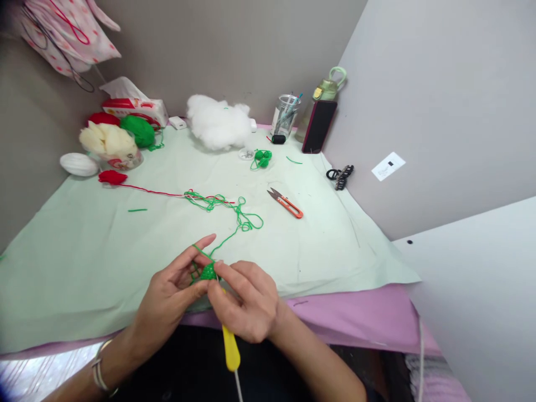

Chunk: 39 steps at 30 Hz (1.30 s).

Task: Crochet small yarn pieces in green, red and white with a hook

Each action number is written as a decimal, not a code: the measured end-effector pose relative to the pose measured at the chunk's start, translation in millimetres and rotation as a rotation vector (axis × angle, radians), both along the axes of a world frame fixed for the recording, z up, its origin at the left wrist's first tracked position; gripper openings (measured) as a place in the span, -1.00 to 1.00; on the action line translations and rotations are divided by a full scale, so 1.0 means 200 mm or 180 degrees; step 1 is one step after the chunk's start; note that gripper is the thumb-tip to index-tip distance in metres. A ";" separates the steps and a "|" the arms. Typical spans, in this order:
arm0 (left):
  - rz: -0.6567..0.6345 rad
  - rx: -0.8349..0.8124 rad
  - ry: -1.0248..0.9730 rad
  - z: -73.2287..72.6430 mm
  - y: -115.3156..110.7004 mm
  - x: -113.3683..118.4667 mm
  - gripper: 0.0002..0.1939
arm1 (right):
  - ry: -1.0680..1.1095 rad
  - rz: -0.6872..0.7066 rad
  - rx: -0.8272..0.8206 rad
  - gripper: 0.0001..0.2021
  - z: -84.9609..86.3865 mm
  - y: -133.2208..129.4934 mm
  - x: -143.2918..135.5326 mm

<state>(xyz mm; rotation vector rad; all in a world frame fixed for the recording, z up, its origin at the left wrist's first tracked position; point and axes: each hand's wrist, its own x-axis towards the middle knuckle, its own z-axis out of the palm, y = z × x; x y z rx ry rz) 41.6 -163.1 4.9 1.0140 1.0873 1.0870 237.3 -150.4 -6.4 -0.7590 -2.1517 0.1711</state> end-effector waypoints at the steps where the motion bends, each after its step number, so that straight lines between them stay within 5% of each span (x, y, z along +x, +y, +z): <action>1: 0.0027 0.0077 0.0045 0.00 -0.01 0.00 -0.34 | 0.0047 -0.0034 0.0165 -0.66 0.00 -0.01 -0.01; 4: 0.0063 0.0220 0.0142 0.02 -0.02 -0.01 -0.46 | 0.0436 -0.0050 0.0422 -0.62 0.00 -0.01 -0.04; 11: 0.0011 0.0042 -0.0361 0.04 0.00 -0.03 -0.32 | 0.1509 0.0168 -0.0650 -0.72 0.05 0.01 -0.10; 19: -0.0330 -0.0709 -0.1315 0.02 0.02 0.00 -0.36 | 0.0261 -0.0301 0.0828 -0.60 0.02 -0.01 -0.07; 23: -0.0655 -0.1057 -0.1666 0.01 0.04 -0.03 -0.31 | 0.1201 0.0074 -0.0183 -0.67 0.04 0.00 -0.09; 30: -0.0700 -0.0519 -0.1051 0.02 0.05 -0.08 -0.35 | 0.2129 0.0381 -0.1831 -0.76 0.07 -0.01 -0.03; 39: -0.1514 -0.0092 -0.0026 0.03 0.08 -0.20 -0.34 | 0.2532 0.0597 -0.2735 -0.86 0.07 -0.02 -0.03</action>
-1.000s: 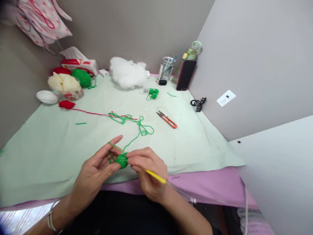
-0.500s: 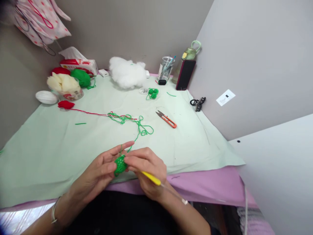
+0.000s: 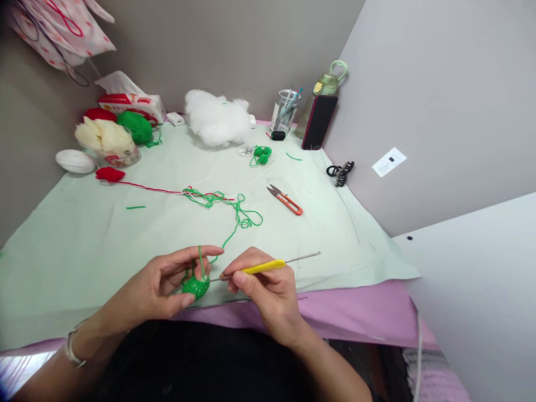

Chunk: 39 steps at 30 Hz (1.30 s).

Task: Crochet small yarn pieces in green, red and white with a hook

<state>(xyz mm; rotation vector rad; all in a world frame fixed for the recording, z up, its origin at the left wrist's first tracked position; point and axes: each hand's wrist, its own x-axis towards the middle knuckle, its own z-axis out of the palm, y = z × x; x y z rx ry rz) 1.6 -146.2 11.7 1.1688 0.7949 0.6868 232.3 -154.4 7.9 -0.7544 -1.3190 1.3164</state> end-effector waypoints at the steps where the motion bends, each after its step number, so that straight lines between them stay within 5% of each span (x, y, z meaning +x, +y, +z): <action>1: -0.0137 0.0051 0.0140 0.01 0.01 -0.02 -0.35 | -0.0013 0.0086 -0.0035 -0.86 0.00 0.00 0.01; 6: -0.0567 0.0293 0.0430 0.04 0.03 -0.08 -0.38 | 0.0105 0.0410 -0.0287 -0.88 0.02 0.01 0.03; 10: -0.0144 -0.0025 -0.0071 0.00 0.01 -0.04 -0.43 | 0.0323 0.0395 -0.0226 -0.86 0.01 0.01 -0.03; 15: 0.0904 -0.0557 -0.0872 -0.06 -0.06 0.13 -0.46 | -0.1026 -0.1131 0.1547 -0.70 -0.06 -0.01 -0.13; 18: 0.1147 -0.0983 -0.1136 -0.05 -0.08 0.18 -0.53 | -0.1648 -0.1329 0.2374 -0.57 -0.09 -0.01 -0.12; 27: 0.0795 -0.1135 -0.1339 -0.01 -0.05 0.11 -0.54 | 0.0423 -0.0509 0.0221 -0.87 0.00 0.03 -0.08; 33: 0.0686 -0.0929 -0.1295 -0.03 -0.06 0.14 -0.41 | 0.0388 -0.0354 0.0228 -0.88 -0.04 0.03 -0.13; 39: 0.0678 -0.0981 -0.1384 -0.04 -0.06 0.13 -0.49 | 0.0673 -0.0498 0.0012 -0.88 -0.02 0.05 -0.12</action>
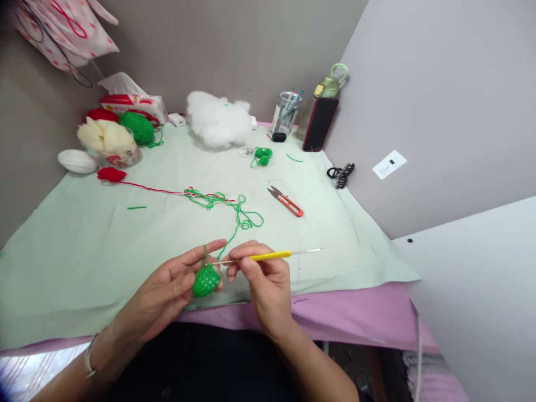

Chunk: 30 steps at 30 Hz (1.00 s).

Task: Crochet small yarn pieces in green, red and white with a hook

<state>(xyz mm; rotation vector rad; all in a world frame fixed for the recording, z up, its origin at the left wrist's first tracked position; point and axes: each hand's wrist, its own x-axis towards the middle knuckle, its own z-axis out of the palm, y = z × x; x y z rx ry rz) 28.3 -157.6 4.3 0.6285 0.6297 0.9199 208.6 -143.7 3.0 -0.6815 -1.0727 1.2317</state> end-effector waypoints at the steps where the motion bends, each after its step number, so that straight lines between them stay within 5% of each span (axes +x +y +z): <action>1: -0.0022 -0.0008 -0.0052 0.00 0.00 0.00 -0.51 | 0.0027 -0.0023 -0.0079 -0.87 0.01 0.01 0.01; 9: -0.0121 0.0032 -0.0072 0.00 0.01 -0.02 -0.57 | 0.0276 0.0270 -0.0676 -0.87 0.03 0.03 0.05; 18: 0.0004 0.0448 0.0787 0.01 -0.01 0.01 -0.36 | -0.0860 0.0155 0.0189 -0.87 -0.01 -0.01 0.03; 30: 0.0366 0.0919 0.1468 0.04 0.02 0.01 -0.37 | -0.0362 0.0623 -0.0260 -0.83 -0.04 0.04 0.07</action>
